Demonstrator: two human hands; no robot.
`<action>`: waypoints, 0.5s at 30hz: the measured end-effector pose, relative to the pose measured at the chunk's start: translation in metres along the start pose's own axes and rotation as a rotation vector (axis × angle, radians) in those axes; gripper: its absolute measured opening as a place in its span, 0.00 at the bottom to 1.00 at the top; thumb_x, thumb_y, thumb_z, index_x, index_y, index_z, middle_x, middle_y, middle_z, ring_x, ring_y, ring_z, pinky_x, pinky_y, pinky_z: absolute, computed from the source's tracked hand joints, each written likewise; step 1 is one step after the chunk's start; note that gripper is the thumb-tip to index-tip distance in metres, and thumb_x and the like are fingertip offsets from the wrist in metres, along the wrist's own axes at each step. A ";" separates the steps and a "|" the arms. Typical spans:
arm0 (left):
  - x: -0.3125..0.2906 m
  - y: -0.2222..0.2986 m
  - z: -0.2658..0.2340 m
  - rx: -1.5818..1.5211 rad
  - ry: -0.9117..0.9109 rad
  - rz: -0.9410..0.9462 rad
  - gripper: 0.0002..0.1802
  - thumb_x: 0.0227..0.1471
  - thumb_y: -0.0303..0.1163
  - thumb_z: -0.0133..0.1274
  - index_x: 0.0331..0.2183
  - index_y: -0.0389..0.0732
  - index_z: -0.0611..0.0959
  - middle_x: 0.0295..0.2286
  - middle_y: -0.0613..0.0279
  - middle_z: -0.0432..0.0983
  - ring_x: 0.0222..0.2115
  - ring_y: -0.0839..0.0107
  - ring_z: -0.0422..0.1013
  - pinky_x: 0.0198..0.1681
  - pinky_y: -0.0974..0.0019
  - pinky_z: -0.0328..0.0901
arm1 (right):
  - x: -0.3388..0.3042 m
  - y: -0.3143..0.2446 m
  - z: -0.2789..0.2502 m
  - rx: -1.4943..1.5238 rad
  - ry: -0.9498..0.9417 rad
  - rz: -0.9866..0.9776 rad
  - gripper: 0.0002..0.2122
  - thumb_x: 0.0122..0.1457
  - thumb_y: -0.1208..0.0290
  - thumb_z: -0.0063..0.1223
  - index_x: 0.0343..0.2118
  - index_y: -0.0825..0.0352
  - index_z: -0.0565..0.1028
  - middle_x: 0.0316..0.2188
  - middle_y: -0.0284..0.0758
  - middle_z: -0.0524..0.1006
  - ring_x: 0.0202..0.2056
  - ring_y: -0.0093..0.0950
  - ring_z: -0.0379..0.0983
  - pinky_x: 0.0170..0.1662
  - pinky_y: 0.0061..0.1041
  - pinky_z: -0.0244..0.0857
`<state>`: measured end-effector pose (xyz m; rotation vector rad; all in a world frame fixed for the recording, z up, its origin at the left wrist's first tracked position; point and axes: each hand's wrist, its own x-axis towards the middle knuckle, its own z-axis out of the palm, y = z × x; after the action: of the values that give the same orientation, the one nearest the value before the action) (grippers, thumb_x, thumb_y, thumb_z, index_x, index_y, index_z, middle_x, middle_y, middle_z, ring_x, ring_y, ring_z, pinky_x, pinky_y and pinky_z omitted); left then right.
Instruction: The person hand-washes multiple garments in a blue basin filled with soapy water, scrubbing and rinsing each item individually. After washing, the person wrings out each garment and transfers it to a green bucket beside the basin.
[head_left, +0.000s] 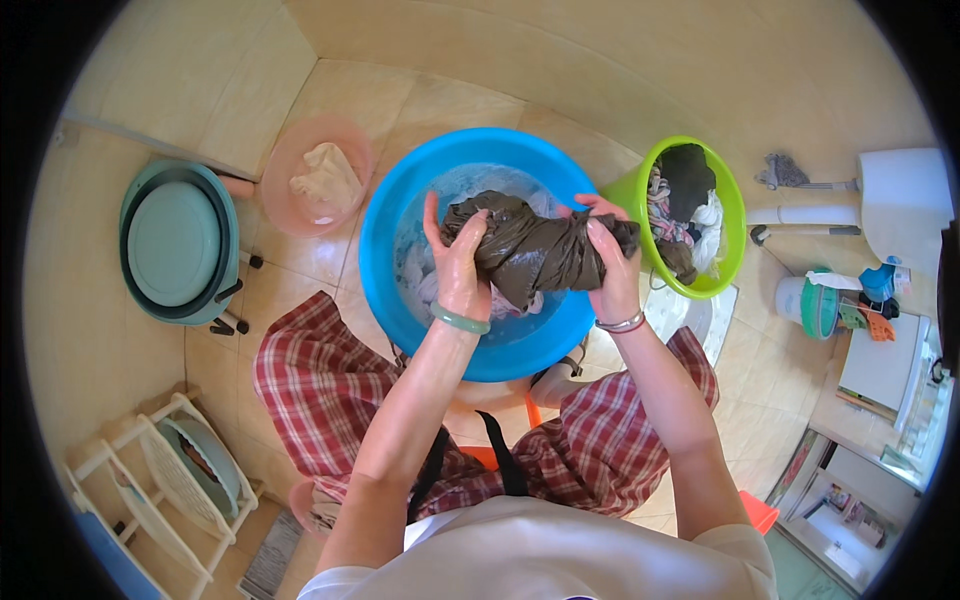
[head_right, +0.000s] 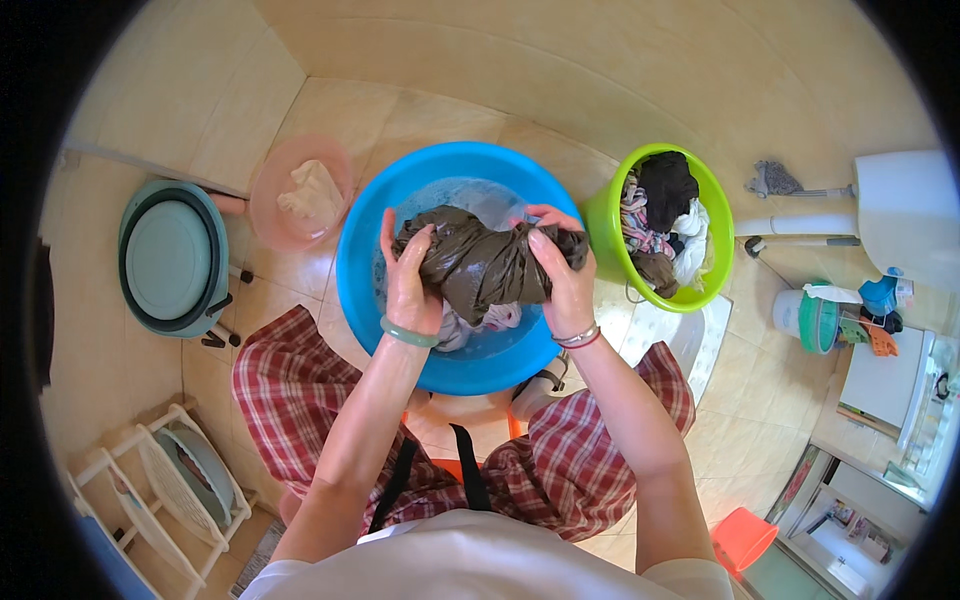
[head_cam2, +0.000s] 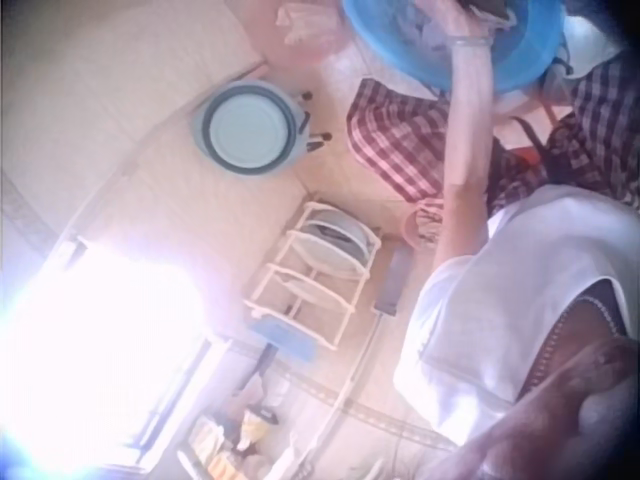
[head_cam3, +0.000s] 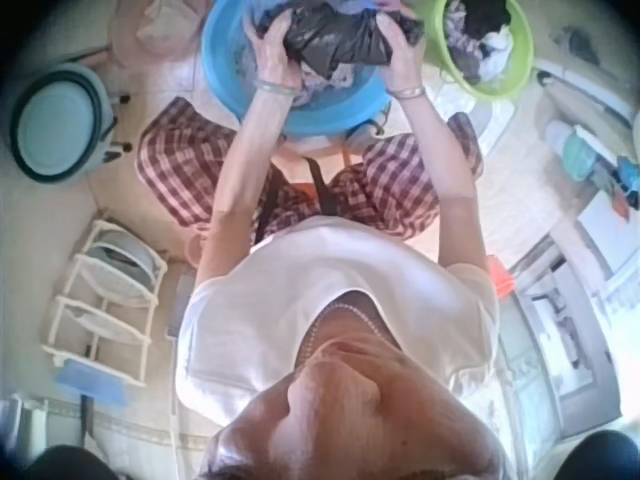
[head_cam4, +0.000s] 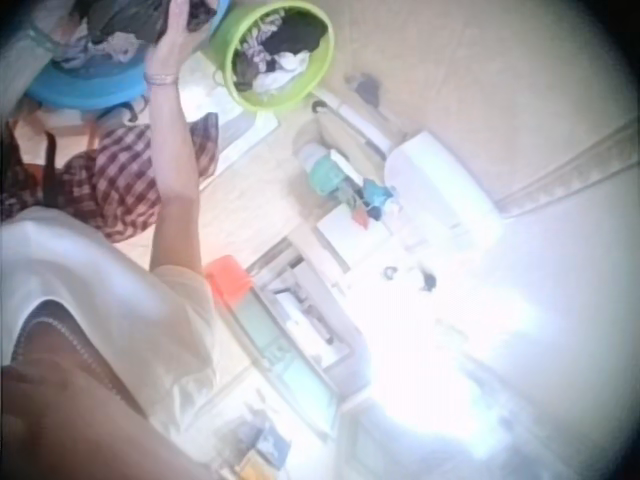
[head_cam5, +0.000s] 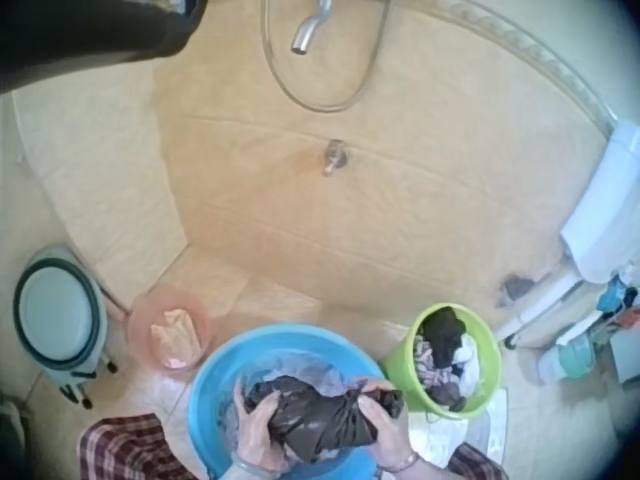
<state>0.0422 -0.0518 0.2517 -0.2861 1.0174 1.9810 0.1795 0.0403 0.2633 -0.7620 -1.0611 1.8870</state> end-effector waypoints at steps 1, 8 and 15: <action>0.001 0.002 -0.004 -0.088 -0.035 -0.017 0.48 0.49 0.24 0.58 0.64 0.57 0.50 0.46 0.58 0.71 0.45 0.64 0.70 0.51 0.56 0.66 | 0.002 -0.003 0.003 -0.016 -0.022 0.043 0.10 0.60 0.70 0.52 0.40 0.69 0.68 0.48 0.42 0.69 0.53 0.42 0.70 0.55 0.41 0.65; -0.002 0.012 0.011 -0.102 -0.165 0.004 0.33 0.47 0.21 0.59 0.54 0.48 0.67 0.43 0.60 0.72 0.44 0.66 0.70 0.50 0.59 0.67 | 0.008 0.018 -0.019 0.255 0.060 0.287 0.09 0.61 0.65 0.51 0.38 0.64 0.72 0.38 0.34 0.76 0.45 0.30 0.74 0.49 0.34 0.68; -0.007 0.013 0.043 0.400 -0.242 0.425 0.24 0.41 0.20 0.61 0.42 0.40 0.74 0.40 0.62 0.73 0.41 0.72 0.71 0.46 0.68 0.67 | 0.014 0.019 -0.002 0.453 0.094 0.558 0.07 0.60 0.65 0.51 0.36 0.62 0.75 0.35 0.34 0.79 0.36 0.28 0.77 0.43 0.32 0.72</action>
<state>0.0439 -0.0273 0.2903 0.4108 1.3608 2.0522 0.1678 0.0476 0.2439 -0.9216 -0.3419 2.4103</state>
